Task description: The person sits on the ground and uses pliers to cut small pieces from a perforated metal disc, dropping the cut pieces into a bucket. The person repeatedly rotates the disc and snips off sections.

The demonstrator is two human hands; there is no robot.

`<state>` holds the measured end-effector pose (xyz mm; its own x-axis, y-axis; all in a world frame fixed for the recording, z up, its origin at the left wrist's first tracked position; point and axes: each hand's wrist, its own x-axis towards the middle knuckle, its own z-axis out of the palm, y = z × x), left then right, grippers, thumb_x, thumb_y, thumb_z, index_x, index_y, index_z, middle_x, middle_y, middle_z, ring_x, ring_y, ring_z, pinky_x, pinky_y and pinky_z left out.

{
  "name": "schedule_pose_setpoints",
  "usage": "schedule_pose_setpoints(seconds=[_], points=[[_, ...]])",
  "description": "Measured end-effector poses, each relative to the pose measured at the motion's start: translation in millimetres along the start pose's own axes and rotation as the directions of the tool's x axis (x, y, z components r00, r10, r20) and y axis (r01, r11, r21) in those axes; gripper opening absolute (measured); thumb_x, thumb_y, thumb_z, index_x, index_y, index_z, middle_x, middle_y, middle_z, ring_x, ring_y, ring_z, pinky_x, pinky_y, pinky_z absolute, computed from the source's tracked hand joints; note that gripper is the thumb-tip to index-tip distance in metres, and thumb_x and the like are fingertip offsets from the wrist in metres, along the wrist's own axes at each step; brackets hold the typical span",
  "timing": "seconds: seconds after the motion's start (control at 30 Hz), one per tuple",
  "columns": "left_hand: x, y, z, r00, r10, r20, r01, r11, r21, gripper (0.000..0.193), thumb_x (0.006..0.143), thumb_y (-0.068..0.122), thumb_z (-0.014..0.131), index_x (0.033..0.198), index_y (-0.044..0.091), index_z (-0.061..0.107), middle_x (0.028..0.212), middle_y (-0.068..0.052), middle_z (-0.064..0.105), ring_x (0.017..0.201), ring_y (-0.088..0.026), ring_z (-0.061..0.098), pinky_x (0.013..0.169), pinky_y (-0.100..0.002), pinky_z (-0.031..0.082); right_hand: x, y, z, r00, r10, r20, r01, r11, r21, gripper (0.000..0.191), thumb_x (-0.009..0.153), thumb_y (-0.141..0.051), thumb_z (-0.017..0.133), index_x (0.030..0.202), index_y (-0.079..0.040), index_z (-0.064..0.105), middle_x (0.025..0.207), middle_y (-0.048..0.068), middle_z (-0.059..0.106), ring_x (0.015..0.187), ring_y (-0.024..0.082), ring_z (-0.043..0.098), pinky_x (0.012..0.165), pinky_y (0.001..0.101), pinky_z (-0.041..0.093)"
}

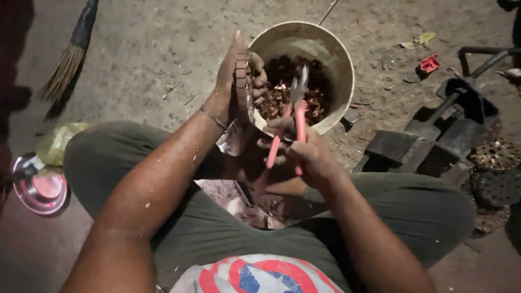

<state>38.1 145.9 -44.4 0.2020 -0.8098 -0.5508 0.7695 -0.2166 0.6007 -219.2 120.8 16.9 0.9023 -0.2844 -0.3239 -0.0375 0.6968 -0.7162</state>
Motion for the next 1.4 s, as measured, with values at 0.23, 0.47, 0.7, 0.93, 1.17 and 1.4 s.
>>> schedule_pose_setpoints(seconds=[0.23, 0.47, 0.7, 0.93, 1.17, 1.4], points=[[4, -3, -9, 0.998, 0.007, -0.066, -0.002, 0.997, 0.074, 0.072, 0.091, 0.079, 0.045, 0.07, 0.011, 0.059, 0.053, -0.011, 0.055, 0.038, -0.022, 0.048, 0.034, -0.035, 0.039, 1, 13, -5, 0.999, 0.011, -0.034, -0.008, 0.996, 0.092, 0.079, 0.072, -0.019, 0.059, 0.147, -0.002, 0.041, 0.136, 0.018, 0.058, 0.128, 0.036, 0.063, 0.097, 0.0479, 0.058], [3, 10, -7, 0.997, 0.07, -0.034, -0.067, 0.996, 0.065, 0.069, 0.093, 0.077, 0.05, 0.072, 0.011, 0.058, 0.055, -0.008, 0.055, 0.042, -0.02, 0.051, 0.038, -0.034, 0.041, 0, 10, -8, 0.983, -0.167, 0.077, 0.182, 0.833, -0.522, 0.081, 0.073, -0.017, 0.06, 0.151, 0.002, 0.048, 0.134, 0.011, 0.063, 0.117, 0.018, 0.061, 0.1, 0.0307, 0.05], [-1, 23, -5, 0.975, 0.153, -0.158, -0.133, 0.983, 0.13, 0.066, 0.088, 0.076, 0.05, 0.066, 0.015, 0.057, 0.048, -0.002, 0.048, 0.035, -0.015, 0.045, 0.031, -0.031, 0.037, 3, 31, 1, 0.997, -0.068, -0.025, 0.033, 0.74, -0.672, 0.05, 0.089, -0.009, 0.067, 0.136, 0.003, 0.056, 0.117, 0.016, 0.06, 0.108, 0.019, 0.057, 0.099, 0.033, 0.051], [3, 21, -6, 0.915, 0.326, -0.238, -0.275, 0.935, 0.225, 0.05, 0.097, 0.06, 0.061, 0.078, 0.014, 0.066, 0.066, 0.003, 0.059, 0.05, -0.009, 0.054, 0.046, -0.028, 0.045, -3, 24, 9, 0.99, -0.134, 0.047, 0.132, 0.753, -0.645, 0.063, 0.084, -0.008, 0.062, 0.145, -0.001, 0.049, 0.124, 0.01, 0.062, 0.114, 0.018, 0.058, 0.103, 0.0324, 0.047], [3, 25, -10, 0.911, 0.355, -0.21, -0.277, 0.904, 0.326, 0.06, 0.095, 0.065, 0.055, 0.066, 0.013, 0.062, 0.056, 0.002, 0.057, 0.043, -0.011, 0.052, 0.04, -0.028, 0.043, -4, 15, 7, 0.987, -0.159, 0.036, 0.127, 0.607, -0.784, 0.059, 0.081, -0.009, 0.063, 0.138, 0.0, 0.05, 0.111, 0.008, 0.062, 0.105, 0.019, 0.06, 0.095, 0.0355, 0.05], [32, 19, -39, 0.828, 0.529, -0.185, -0.326, 0.723, 0.609, 0.064, 0.098, 0.07, 0.052, 0.066, 0.016, 0.062, 0.06, 0.005, 0.059, 0.051, -0.008, 0.056, 0.046, -0.027, 0.049, 0, 28, 12, 0.993, -0.029, -0.116, -0.056, 0.744, -0.666, 0.032, 0.085, -0.008, 0.067, 0.117, -0.003, 0.068, 0.096, 0.004, 0.066, 0.088, 0.014, 0.062, 0.082, 0.0311, 0.055]])
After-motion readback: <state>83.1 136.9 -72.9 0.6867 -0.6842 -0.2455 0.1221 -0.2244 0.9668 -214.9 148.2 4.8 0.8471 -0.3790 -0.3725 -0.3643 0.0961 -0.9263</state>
